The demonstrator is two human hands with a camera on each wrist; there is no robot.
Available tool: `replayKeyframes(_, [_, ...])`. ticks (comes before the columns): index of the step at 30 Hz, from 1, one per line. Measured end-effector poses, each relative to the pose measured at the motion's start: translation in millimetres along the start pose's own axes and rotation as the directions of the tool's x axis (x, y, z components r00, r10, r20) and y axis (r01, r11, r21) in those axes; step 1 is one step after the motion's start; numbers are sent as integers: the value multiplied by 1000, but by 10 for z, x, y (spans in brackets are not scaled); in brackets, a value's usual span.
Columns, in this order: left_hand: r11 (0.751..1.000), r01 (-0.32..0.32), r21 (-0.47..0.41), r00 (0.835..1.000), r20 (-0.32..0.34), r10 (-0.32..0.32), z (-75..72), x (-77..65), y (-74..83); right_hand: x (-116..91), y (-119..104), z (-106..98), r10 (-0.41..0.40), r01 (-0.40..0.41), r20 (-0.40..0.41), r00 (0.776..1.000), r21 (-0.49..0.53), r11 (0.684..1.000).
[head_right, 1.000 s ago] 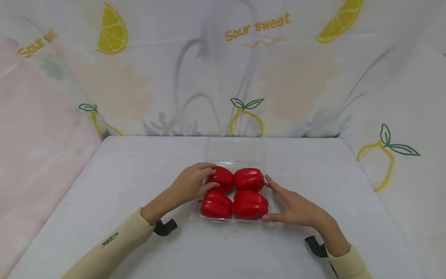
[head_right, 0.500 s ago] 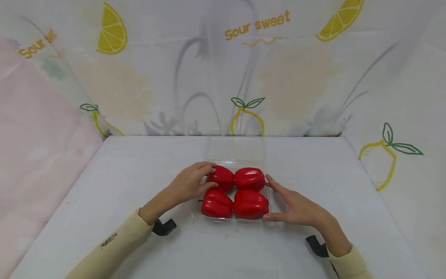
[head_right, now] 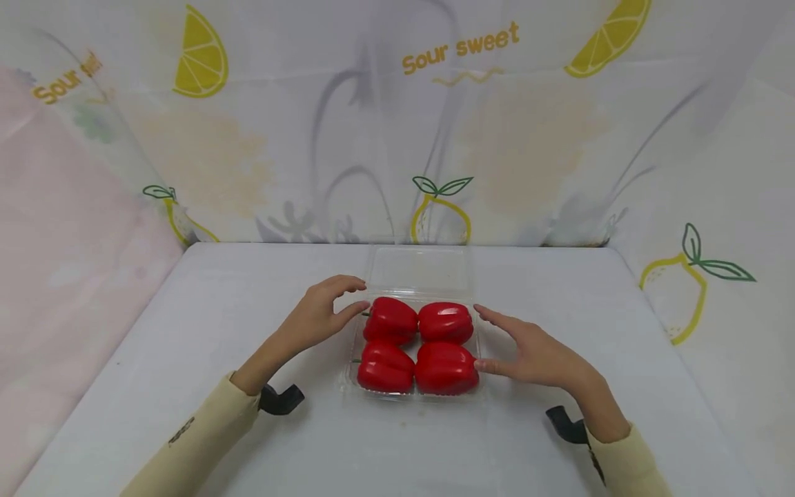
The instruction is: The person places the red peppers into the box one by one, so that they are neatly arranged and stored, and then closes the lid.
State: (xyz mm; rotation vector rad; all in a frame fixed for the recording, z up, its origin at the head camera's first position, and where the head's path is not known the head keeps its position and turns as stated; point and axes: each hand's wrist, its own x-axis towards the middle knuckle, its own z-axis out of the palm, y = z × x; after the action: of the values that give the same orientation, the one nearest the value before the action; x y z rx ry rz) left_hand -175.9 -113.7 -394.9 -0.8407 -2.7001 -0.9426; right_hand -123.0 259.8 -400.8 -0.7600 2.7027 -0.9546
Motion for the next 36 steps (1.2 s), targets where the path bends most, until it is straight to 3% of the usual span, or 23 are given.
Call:
replayKeyframes(3, [991, 123, -48, 992, -4, -123, -13, 22, -72, 73, 19, -82, 10, -10, -20, 1000, 1, 1000])
replayKeyframes(8, [933, 324, -158, 946, 35, -323, 25, 77, -196, 250, 81, -190, 78, -78, -86, 993, 1, 997])
replayKeyframes(11, [873, 404, -274, 913, 65, -402, 71, 123, -255, 357, 120, -222, 113, -109, -123, 986, 38, 993])
replayKeyframes(14, [788, 458, -411, 882, 97, -462, 119, 172, -299, 461, 163, -231, 141, -130, -141, 980, 80, 988])
replayKeyframes(17, [690, 488, -535, 853, 125, -507, 160, 220, -325, 558, 210, -233, 183, -161, -127, 975, 166, 973])
replayKeyframes(19, [639, 499, -585, 837, 133, -531, 179, 247, -328, 616, 250, -232, 223, -192, -102, 970, 245, 950])
replayKeyframes(24, [527, 512, -678, 802, 159, -576, 202, 293, -334, 741, 333, -224, 311, -273, -19, 950, 431, 860])
replayKeyframes(28, [432, 513, -742, 776, 185, -603, 205, 307, -350, 813, 344, -212, 341, -304, 26, 940, 523, 796])
replayKeyframes(32, [392, 517, -761, 764, 204, -612, 203, 301, -368, 849, 341, -203, 355, -309, 40, 934, 586, 749])
replayKeyframes(36, [392, 516, -761, 768, 209, -605, 189, 300, -379, 873, 342, -201, 363, -307, 43, 931, 631, 713])
